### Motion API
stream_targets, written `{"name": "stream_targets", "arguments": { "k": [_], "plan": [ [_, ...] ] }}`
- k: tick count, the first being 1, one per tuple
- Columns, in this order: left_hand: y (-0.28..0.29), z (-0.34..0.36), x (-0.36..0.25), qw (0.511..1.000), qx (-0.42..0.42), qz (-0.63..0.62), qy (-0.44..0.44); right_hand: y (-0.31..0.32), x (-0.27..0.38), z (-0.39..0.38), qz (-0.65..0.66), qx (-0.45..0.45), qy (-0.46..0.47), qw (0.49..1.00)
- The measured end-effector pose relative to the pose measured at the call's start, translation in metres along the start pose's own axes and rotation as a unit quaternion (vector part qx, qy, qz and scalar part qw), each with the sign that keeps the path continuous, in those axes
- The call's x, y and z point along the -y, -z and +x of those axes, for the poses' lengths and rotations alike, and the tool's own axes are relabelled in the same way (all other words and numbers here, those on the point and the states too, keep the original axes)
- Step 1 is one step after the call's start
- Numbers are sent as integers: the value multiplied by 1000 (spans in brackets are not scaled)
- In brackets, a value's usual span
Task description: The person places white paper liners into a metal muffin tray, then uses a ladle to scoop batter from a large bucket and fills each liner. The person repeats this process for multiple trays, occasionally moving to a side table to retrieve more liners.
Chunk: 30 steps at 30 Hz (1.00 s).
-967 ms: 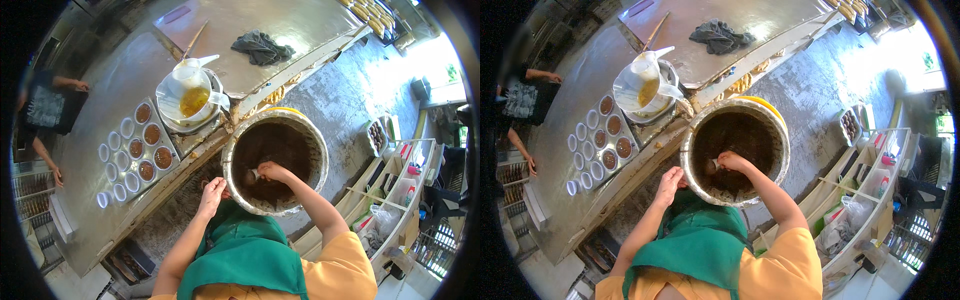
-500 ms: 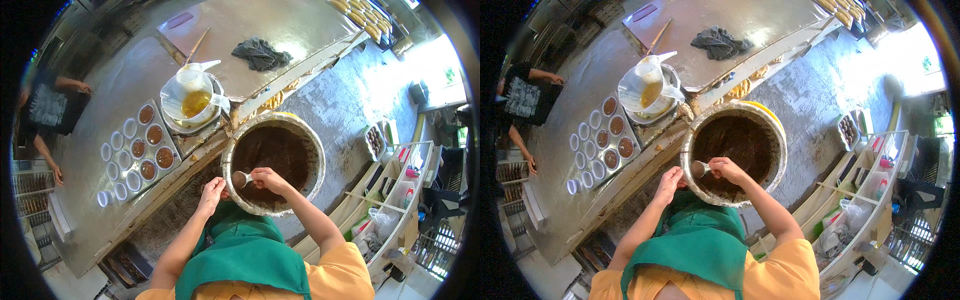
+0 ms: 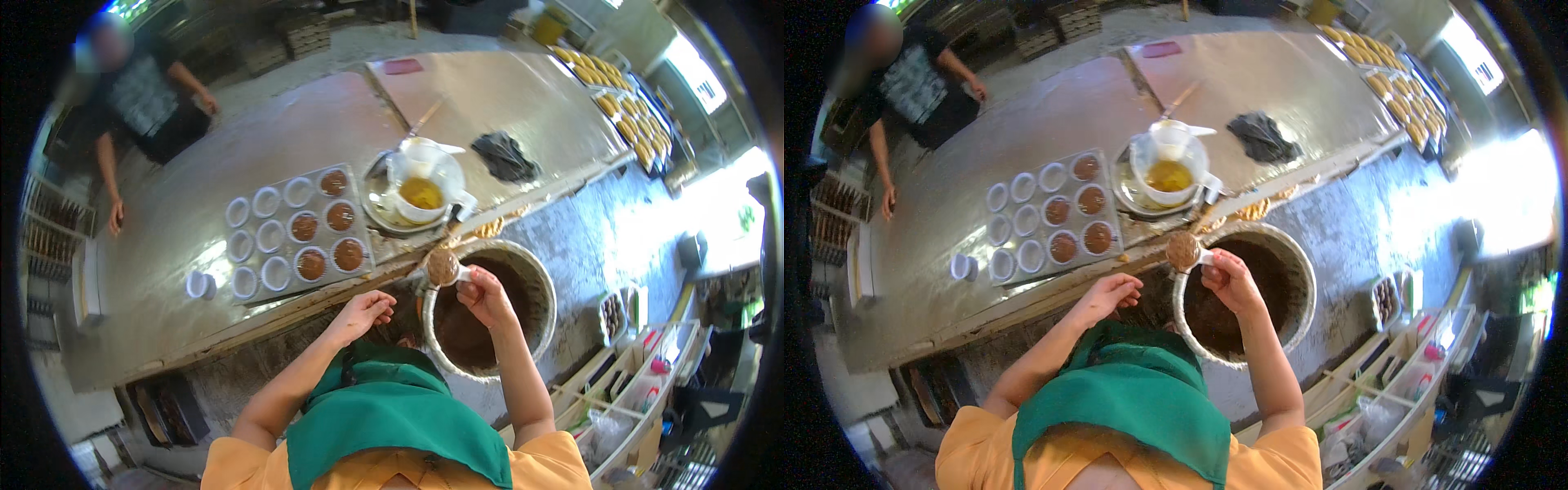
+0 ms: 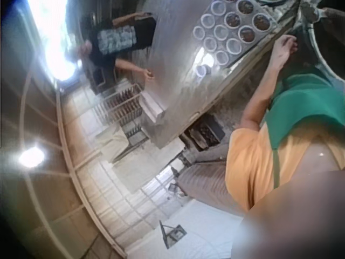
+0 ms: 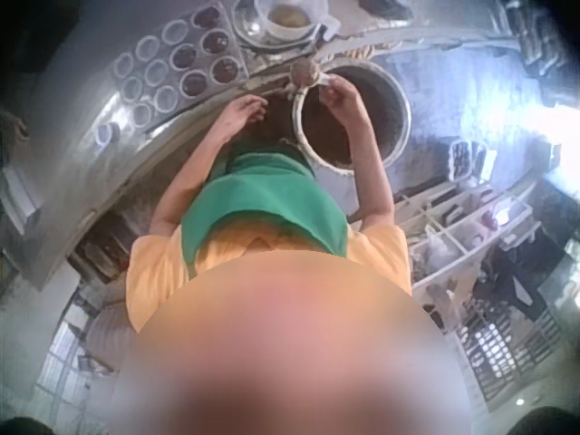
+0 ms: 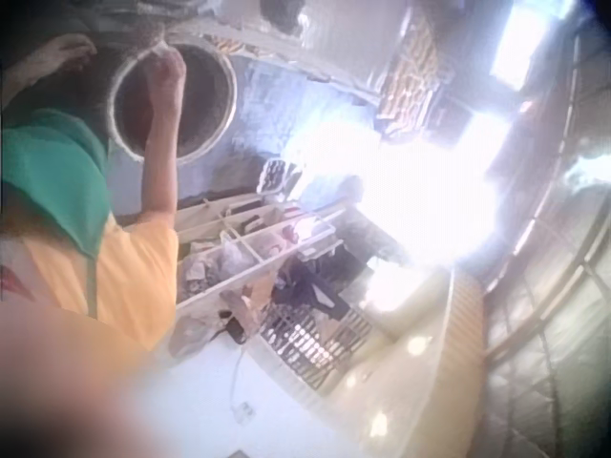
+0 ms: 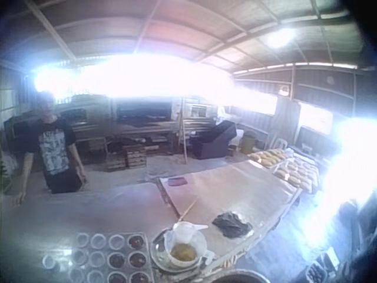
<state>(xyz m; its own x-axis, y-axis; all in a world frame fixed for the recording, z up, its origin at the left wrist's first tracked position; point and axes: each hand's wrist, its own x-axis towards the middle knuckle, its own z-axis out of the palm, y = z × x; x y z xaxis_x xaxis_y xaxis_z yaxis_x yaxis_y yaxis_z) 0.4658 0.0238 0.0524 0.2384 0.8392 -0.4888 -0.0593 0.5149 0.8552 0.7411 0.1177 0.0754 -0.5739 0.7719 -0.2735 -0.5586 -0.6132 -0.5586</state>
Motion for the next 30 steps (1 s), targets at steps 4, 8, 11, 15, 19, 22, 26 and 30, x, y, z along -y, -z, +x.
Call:
{"name": "stream_targets", "arguments": {
  "k": [4,8,11,15,19,22,26,30],
  "plan": [
    [56,-19,-19,995,-52,45,-77,-88,-11,72,-67,7,15,998],
    [110,-30,-32,952,-179,182,-168,-155,-47,151,-231,1,79,970],
    [145,-31,-39,903,-250,259,-234,-184,-71,202,-483,-16,167,860],
    [184,-21,-47,846,-289,338,-294,-201,-95,247,-684,30,325,652],
    [212,-1,-54,778,-347,391,-348,-208,-105,263,-782,73,303,540],
    [229,14,-61,731,-375,440,-362,-214,-107,264,-811,81,297,497],
    [242,33,-71,707,-367,480,-368,-229,-105,257,-818,86,309,477],
    [246,44,-75,686,-349,509,-385,-244,-99,246,-817,63,314,479]
  ]
}}
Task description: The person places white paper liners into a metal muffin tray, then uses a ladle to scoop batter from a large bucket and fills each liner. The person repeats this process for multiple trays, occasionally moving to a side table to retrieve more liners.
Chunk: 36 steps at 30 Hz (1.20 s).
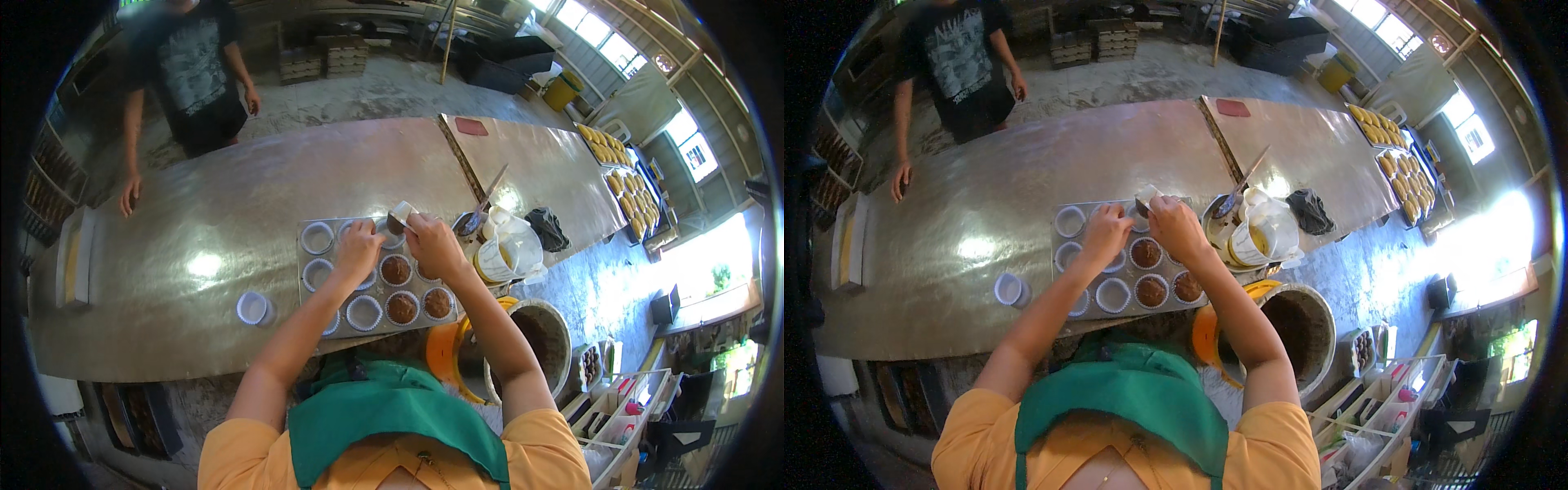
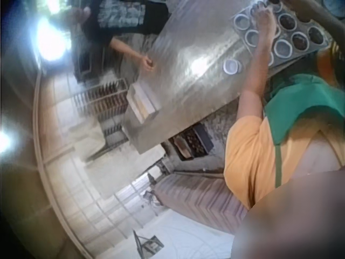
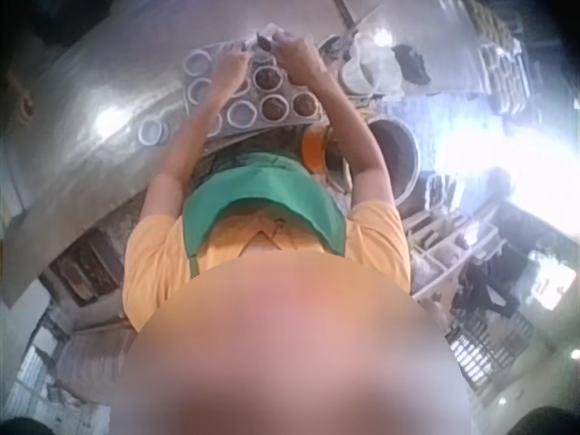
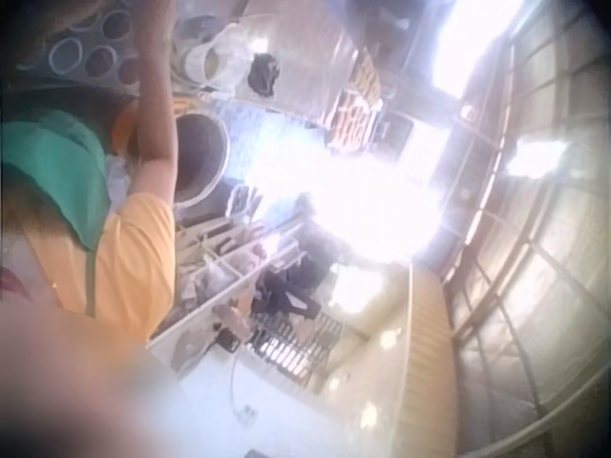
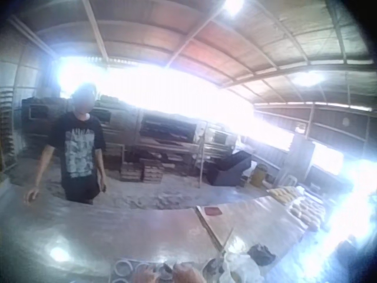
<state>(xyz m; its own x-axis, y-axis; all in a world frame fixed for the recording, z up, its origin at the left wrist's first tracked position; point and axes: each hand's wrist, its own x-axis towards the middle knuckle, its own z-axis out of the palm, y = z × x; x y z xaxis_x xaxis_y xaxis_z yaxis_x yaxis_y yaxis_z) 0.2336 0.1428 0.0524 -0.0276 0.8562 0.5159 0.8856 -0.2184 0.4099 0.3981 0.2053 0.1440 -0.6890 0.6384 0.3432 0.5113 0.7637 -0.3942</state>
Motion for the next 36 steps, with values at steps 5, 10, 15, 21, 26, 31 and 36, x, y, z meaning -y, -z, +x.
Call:
{"name": "stream_targets", "arguments": {
  "k": [5,10,15,21,26,31,36],
  "plan": [
    [-11,4,6,999,35,11,-24,9,12,1,1,-1,-35,999],
    [-20,3,12,999,-8,5,-52,0,11,-9,24,-106,0,994],
    [-15,-3,10,999,-9,17,-45,-39,4,-29,38,-129,-24,991],
    [7,-6,1,1000,-16,-9,5,-47,-12,-39,65,-200,-35,977],
    [26,-14,-13,999,-11,-42,26,-60,-11,-37,75,-156,-5,985],
    [33,-21,-15,999,-15,-22,27,-62,-14,-41,70,-159,-13,985],
    [34,-29,-12,998,3,-30,48,-56,-16,-39,254,-206,-173,929]
  ]
}}
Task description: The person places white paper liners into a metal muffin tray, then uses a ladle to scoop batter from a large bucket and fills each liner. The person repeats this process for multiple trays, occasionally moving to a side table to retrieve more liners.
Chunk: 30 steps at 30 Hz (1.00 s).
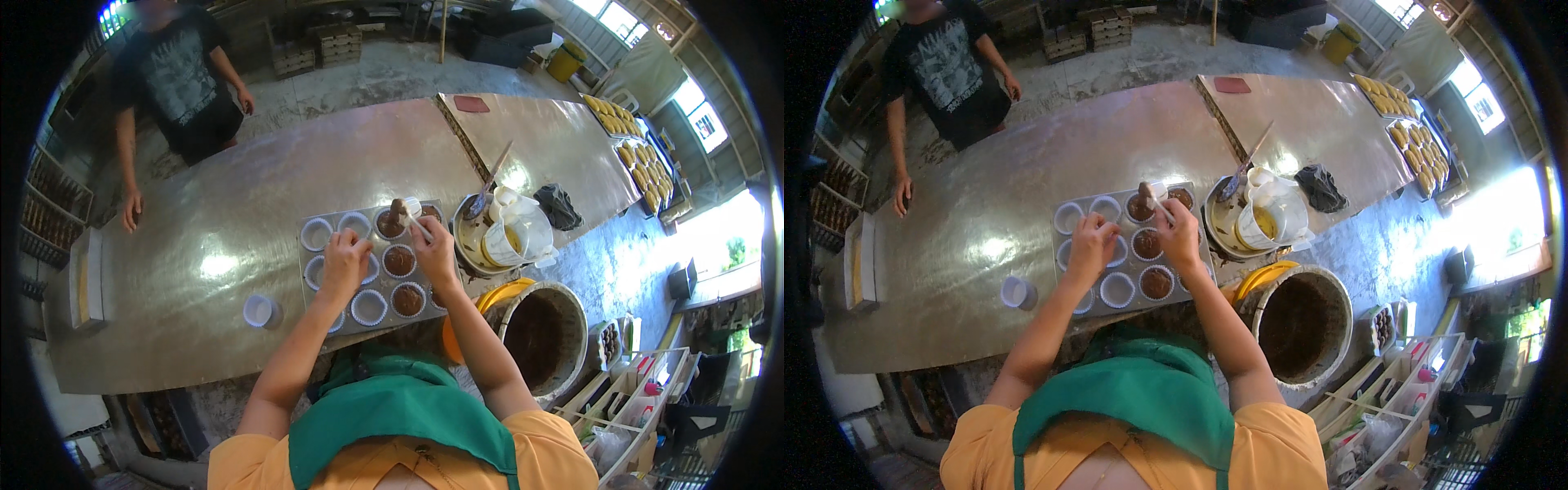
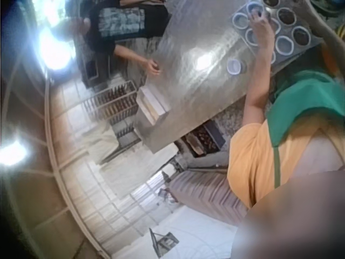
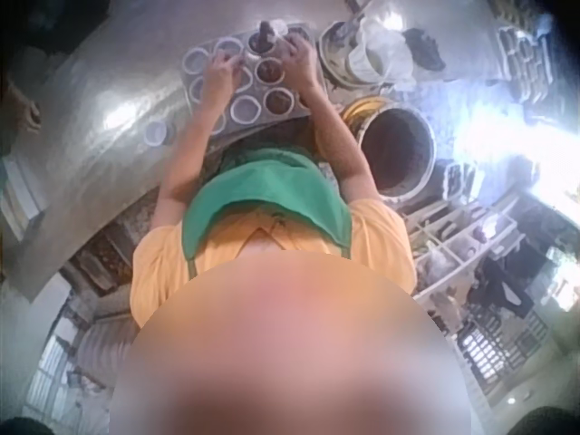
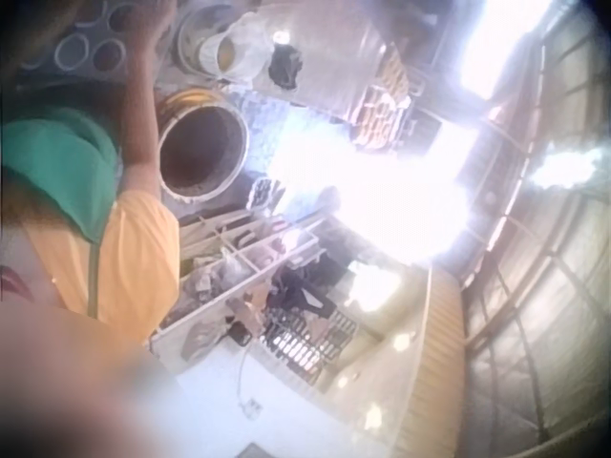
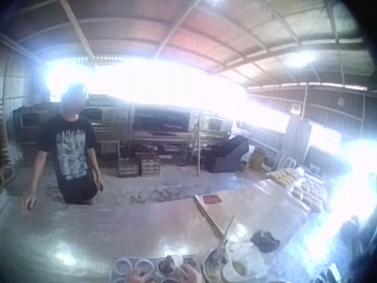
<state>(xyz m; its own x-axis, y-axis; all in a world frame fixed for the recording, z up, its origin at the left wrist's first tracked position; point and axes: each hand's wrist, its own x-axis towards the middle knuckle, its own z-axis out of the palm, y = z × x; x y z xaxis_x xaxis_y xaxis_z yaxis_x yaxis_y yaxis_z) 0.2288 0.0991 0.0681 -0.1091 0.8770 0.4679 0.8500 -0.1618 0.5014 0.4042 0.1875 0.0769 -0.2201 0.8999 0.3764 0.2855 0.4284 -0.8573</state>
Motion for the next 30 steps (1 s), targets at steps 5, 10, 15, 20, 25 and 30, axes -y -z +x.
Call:
{"name": "stream_targets", "arguments": {
  "k": [5,10,15,20,25,30],
  "plan": [
    [-2,-3,-10,1000,17,-2,11,8,-4,9,399,-39,-304,864],
    [-5,-8,-30,999,27,-10,20,21,-3,23,631,-12,-393,669],
    [-15,-7,-63,998,46,-29,-34,47,18,34,736,-17,-429,524],
    [-43,-8,-121,985,102,-118,-78,152,28,9,812,24,-309,495],
    [-87,-30,-189,917,272,-290,-35,295,-18,-85,584,-178,-201,766],
    [-151,-75,-230,847,390,-332,140,329,-162,-196,181,-212,-436,856]
  ]
}}
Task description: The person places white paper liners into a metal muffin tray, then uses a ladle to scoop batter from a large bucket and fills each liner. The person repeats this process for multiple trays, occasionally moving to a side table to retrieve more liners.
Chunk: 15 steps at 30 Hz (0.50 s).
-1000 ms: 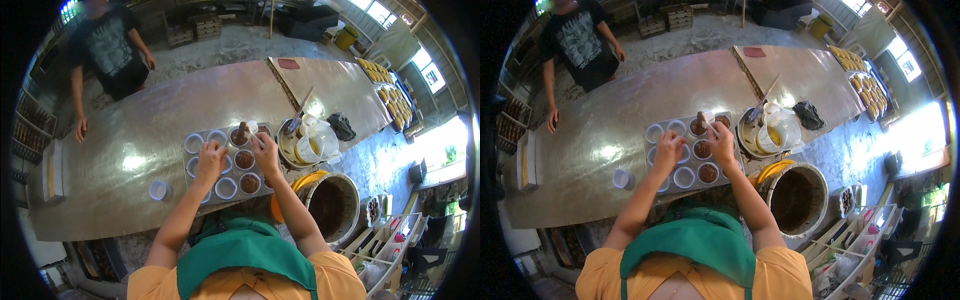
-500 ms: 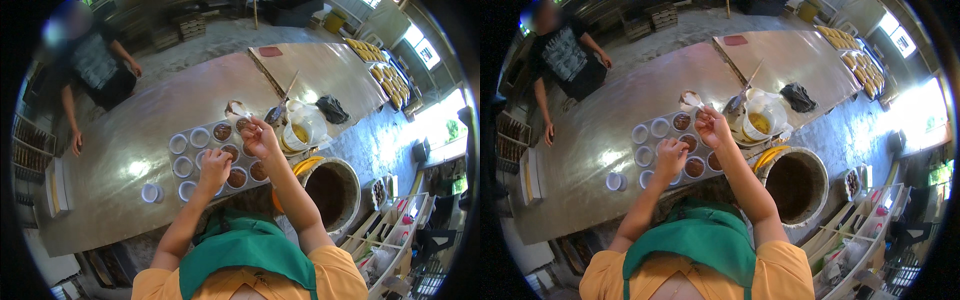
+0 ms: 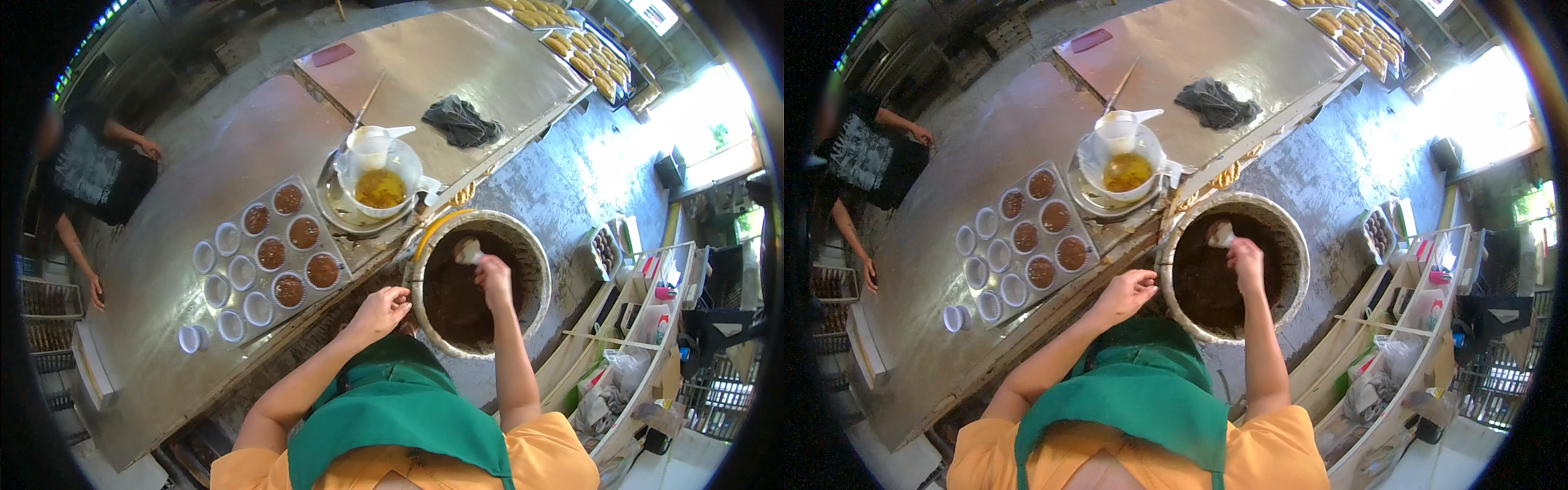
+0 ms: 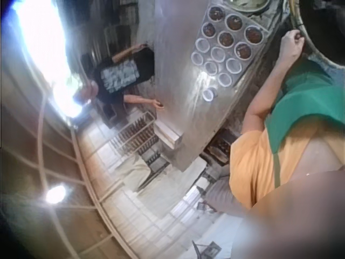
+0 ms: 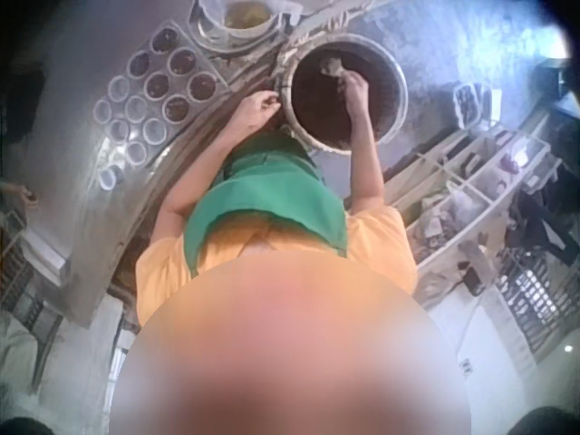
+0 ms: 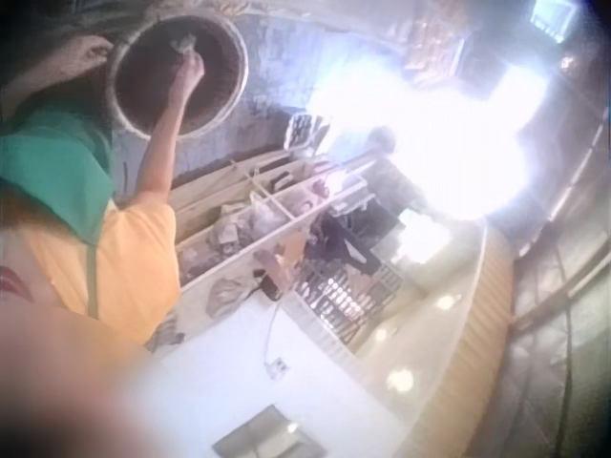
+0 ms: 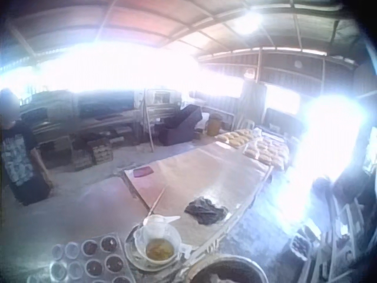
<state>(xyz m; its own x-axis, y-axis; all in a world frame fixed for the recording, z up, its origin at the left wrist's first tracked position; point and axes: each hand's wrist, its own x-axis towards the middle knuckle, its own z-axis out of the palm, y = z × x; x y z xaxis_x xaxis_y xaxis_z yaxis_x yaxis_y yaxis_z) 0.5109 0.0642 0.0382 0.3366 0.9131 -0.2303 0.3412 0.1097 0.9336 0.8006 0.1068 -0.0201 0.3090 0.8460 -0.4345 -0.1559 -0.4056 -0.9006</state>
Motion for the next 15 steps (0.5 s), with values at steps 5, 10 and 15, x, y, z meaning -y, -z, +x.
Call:
{"name": "stream_targets", "arguments": {
  "k": [5,10,15],
  "plan": [
    [-49,13,29,980,-31,-123,151,22,-131,83,-507,92,166,841],
    [-57,13,31,948,-72,-219,218,10,-177,121,-580,142,201,777],
    [-57,13,26,943,-81,-226,231,-4,-179,66,-578,354,145,721]
  ]
}}
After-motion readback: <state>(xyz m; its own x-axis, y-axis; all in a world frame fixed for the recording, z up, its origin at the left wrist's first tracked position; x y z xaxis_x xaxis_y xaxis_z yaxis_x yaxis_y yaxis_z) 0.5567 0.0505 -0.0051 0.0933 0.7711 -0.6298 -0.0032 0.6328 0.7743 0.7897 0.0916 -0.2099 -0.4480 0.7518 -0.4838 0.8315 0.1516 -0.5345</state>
